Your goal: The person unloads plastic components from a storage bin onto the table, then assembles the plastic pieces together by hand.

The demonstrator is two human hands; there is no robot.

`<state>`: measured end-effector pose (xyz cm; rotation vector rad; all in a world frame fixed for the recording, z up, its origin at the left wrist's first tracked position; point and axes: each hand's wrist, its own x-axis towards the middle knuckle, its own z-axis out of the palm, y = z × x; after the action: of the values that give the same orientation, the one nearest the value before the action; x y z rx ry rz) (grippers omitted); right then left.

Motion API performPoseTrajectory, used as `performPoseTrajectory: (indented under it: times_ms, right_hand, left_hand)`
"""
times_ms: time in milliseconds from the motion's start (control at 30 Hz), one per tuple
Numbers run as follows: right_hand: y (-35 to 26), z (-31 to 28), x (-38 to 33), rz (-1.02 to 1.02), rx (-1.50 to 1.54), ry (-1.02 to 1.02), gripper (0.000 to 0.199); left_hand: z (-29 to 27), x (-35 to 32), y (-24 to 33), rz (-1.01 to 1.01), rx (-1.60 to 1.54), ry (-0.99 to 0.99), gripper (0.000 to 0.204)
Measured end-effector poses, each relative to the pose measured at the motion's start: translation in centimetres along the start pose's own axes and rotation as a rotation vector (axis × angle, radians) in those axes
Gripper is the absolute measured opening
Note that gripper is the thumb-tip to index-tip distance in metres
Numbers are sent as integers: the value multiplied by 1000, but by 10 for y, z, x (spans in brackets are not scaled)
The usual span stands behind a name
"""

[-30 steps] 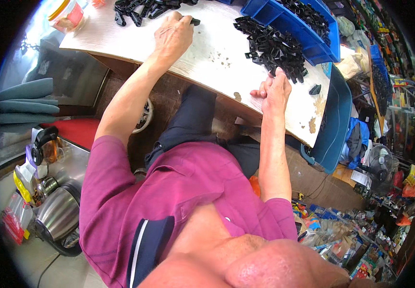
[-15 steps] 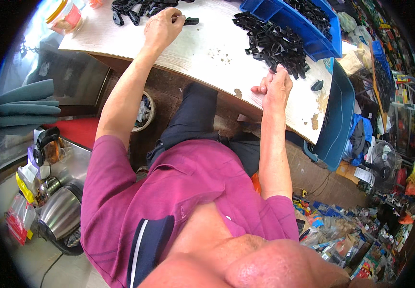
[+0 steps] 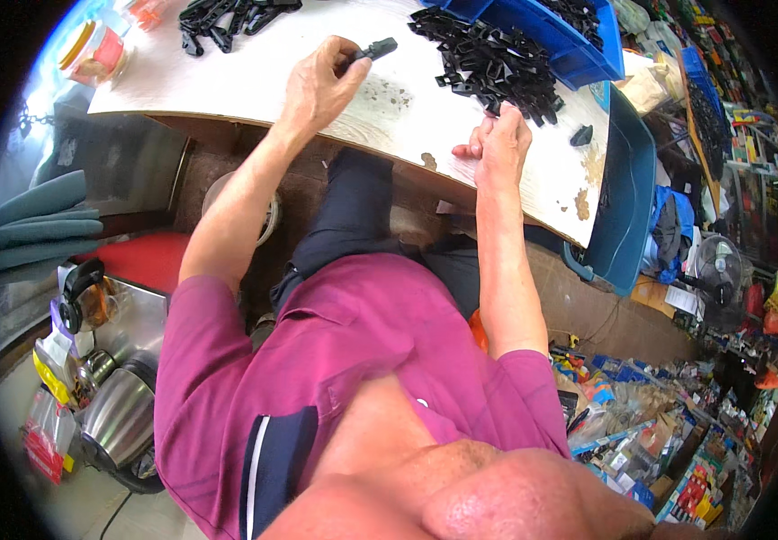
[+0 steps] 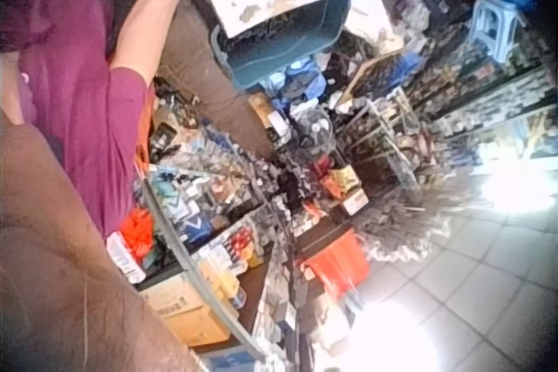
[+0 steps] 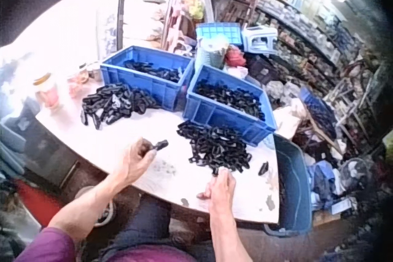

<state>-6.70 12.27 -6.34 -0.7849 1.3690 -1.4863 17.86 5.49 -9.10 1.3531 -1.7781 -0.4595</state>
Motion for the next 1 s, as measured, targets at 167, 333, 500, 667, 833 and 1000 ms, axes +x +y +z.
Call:
performPoseTrajectory:
  times_ms: [167, 333, 500, 667, 833, 1000]
  right_hand:
    - [-1, 3, -2, 24, 41, 56, 31]
    - [15, -4, 8, -16, 19, 127, 29]
    - [26, -9, 15, -152, -70, 104, 27]
    - [27, -5, 10, -352, -234, 100, 25]
    - [15, -9, 3, -242, -123, 117, 31]
    - [14, -2, 0, -217, -28, 139, 30]
  left_hand:
    - [42, -23, 49, -90, -570, -191, 25]
    - [70, -27, 78, -27, -598, -204, 28]
    - [77, -23, 74, -150, -661, -244, 29]
    - [90, -24, 95, -220, -627, -194, 28]
    - [105, -34, 107, -193, -739, -118, 26]
    - [103, -33, 93, -283, -838, -166, 23]
